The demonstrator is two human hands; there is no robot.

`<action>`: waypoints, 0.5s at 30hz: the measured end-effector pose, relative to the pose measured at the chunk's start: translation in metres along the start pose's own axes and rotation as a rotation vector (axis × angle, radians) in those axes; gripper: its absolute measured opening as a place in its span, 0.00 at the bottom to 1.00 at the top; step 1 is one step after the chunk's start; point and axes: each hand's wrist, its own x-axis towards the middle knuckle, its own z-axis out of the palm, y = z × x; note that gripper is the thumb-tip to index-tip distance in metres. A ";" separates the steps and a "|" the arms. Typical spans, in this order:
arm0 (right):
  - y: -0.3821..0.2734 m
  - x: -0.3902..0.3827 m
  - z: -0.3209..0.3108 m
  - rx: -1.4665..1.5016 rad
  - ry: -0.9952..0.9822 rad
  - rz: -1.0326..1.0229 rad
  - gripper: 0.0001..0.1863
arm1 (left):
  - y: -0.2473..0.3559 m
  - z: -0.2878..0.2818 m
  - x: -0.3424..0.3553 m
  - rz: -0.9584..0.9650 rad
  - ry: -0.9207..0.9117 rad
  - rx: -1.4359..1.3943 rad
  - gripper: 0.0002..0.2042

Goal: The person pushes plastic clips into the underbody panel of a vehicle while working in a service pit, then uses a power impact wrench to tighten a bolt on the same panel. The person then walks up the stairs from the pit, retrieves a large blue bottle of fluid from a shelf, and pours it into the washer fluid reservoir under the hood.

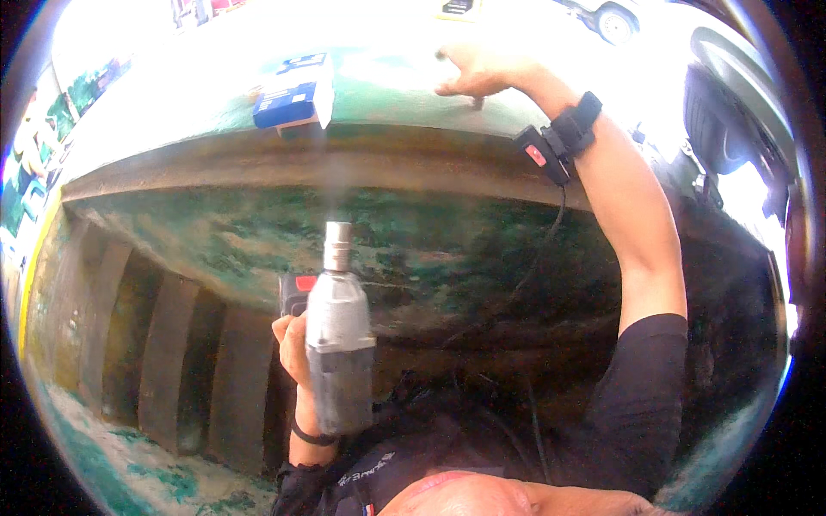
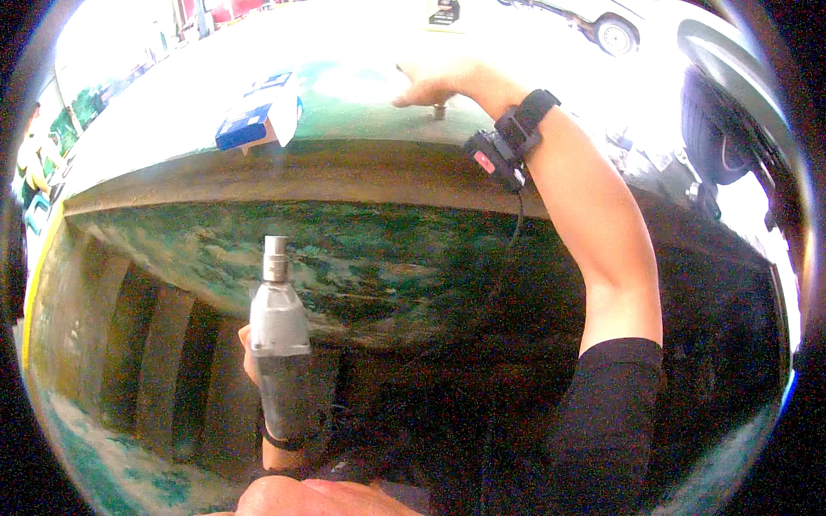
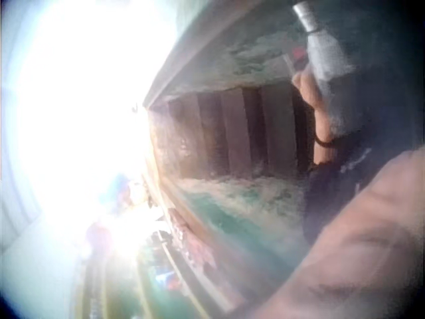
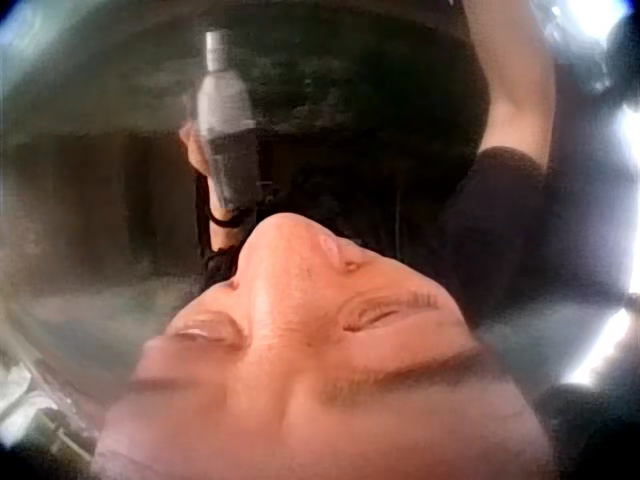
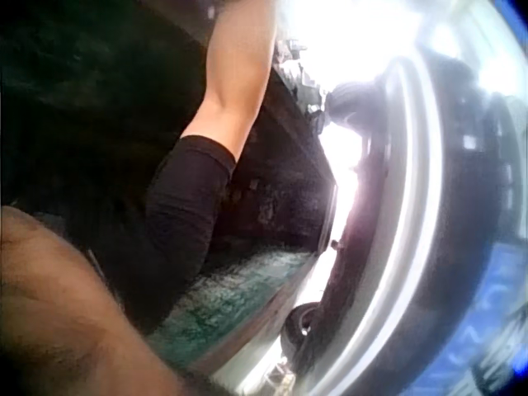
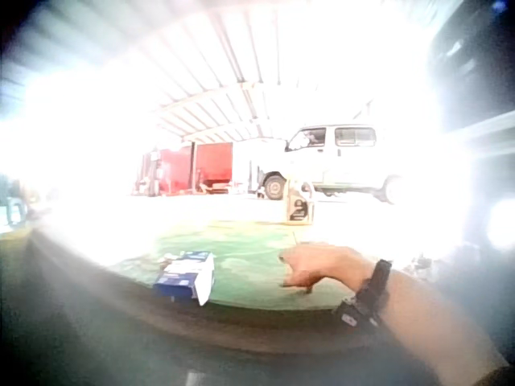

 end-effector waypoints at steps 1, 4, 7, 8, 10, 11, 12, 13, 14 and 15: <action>-0.009 0.002 -0.002 0.100 0.211 -0.180 0.35 | -0.002 -0.001 -0.005 -0.085 0.032 -0.015 0.13; -0.076 0.011 -0.004 0.265 0.617 -0.545 0.39 | -0.008 -0.006 -0.012 -0.152 0.053 0.122 0.12; -0.133 0.015 -0.021 0.114 0.363 -0.388 0.37 | -0.014 -0.021 -0.005 -0.084 0.041 0.212 0.11; -0.125 0.035 -0.019 0.047 0.417 -0.390 0.33 | -0.015 -0.026 -0.001 0.003 0.033 0.218 0.11; -0.087 0.094 -0.019 -0.093 0.518 -0.395 0.26 | -0.017 -0.027 -0.011 -0.232 0.067 0.170 0.11; -0.077 0.099 -0.026 0.135 0.583 -0.285 0.22 | -0.018 -0.030 -0.017 -0.301 0.084 0.188 0.11; -0.055 0.089 -0.043 0.351 0.641 -0.163 0.18 | -0.020 -0.032 -0.024 -0.369 0.097 0.196 0.11; -0.031 0.076 -0.059 0.562 0.692 -0.020 0.14 | -0.022 -0.034 -0.027 -0.376 0.088 0.234 0.11; -0.014 0.071 -0.068 0.765 0.743 0.136 0.12 | -0.020 -0.031 -0.026 -0.448 0.063 0.247 0.11; 0.004 0.081 -0.061 0.970 0.691 0.101 0.11 | -0.017 -0.028 -0.024 -0.514 0.034 0.262 0.11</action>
